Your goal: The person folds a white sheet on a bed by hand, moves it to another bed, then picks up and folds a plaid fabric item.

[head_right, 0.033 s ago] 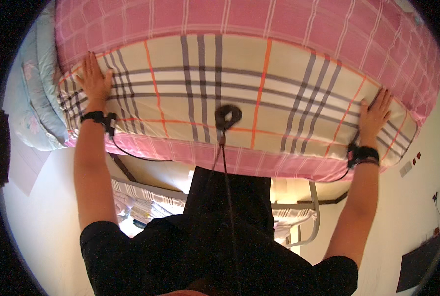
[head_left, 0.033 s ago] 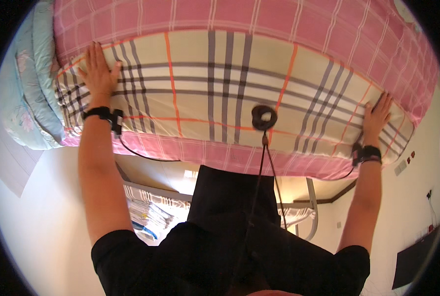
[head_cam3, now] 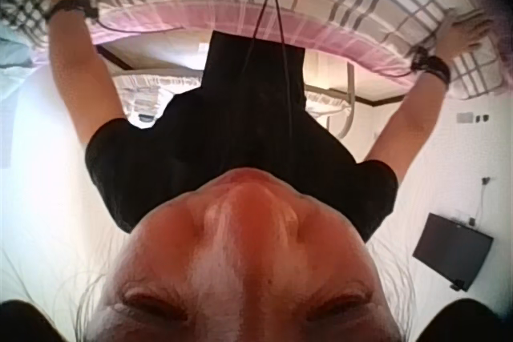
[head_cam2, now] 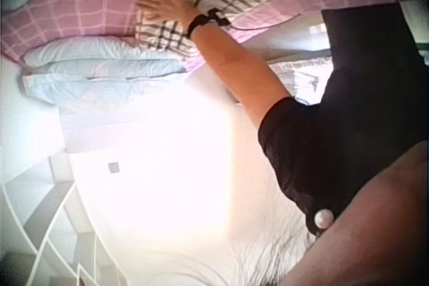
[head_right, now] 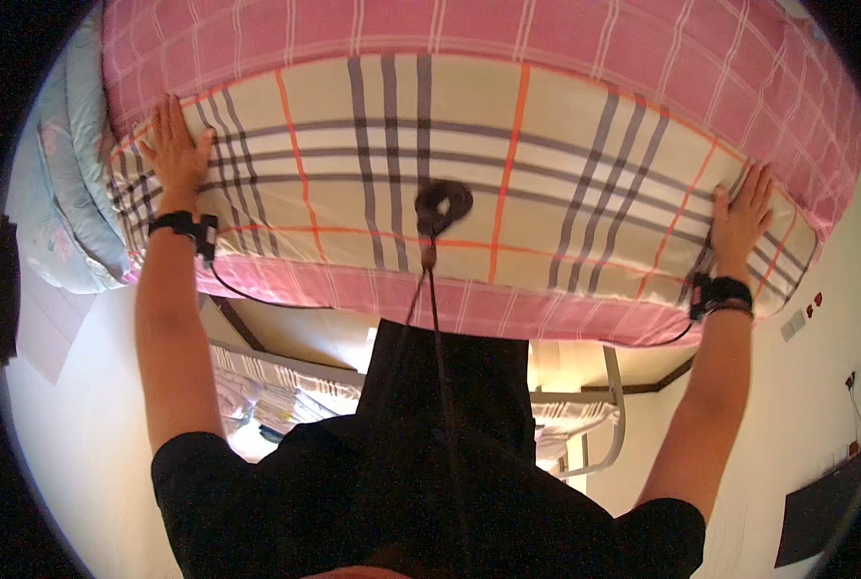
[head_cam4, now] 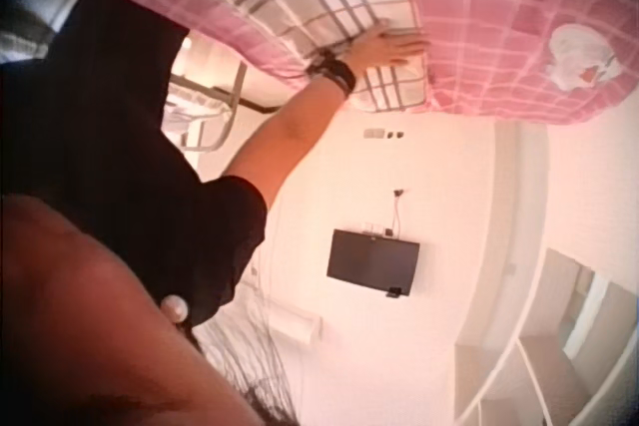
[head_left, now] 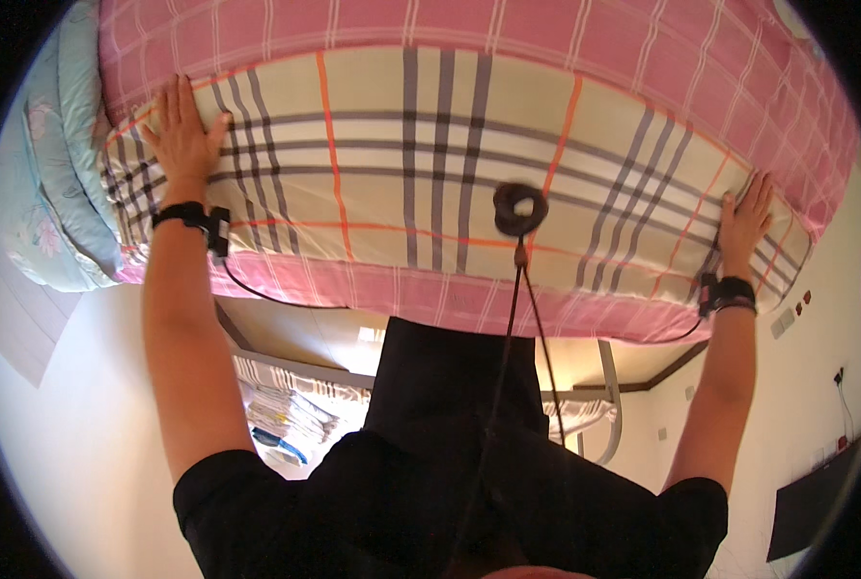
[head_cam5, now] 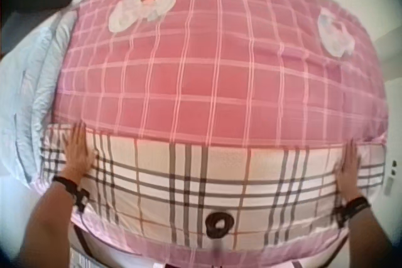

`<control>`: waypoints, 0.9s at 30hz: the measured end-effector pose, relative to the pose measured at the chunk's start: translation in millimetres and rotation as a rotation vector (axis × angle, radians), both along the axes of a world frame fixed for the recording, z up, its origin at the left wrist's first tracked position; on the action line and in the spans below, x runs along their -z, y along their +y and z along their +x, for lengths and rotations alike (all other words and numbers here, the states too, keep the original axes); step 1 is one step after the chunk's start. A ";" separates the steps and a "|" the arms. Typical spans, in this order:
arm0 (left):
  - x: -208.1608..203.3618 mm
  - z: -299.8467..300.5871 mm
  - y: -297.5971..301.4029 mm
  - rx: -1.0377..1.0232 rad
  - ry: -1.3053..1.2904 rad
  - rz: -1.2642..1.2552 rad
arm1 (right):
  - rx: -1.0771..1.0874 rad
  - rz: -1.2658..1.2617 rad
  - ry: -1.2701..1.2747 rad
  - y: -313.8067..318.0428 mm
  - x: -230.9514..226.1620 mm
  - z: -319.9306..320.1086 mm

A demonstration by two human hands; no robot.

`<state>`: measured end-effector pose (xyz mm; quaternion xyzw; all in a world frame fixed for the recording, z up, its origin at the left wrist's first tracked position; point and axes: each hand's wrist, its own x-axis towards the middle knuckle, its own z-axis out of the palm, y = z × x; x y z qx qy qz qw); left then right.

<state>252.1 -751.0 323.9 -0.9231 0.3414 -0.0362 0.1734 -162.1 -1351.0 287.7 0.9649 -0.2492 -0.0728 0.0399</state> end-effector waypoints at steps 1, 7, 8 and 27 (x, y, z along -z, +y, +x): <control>-7.2 2.4 -6.1 0.000 0.010 -0.006 | -0.008 -0.043 0.096 -18.7 -7.1 0.9; -69.6 40.0 -38.3 0.009 0.215 0.487 | 0.052 -0.093 0.706 -93.2 -41.7 14.4; -74.9 42.2 -41.4 0.013 0.209 0.478 | 0.059 -0.101 0.701 -91.2 -46.4 8.5; -216.6 -86.9 80.6 0.001 -0.322 -0.024 | -0.068 -0.355 0.022 -28.3 -235.8 -120.7</control>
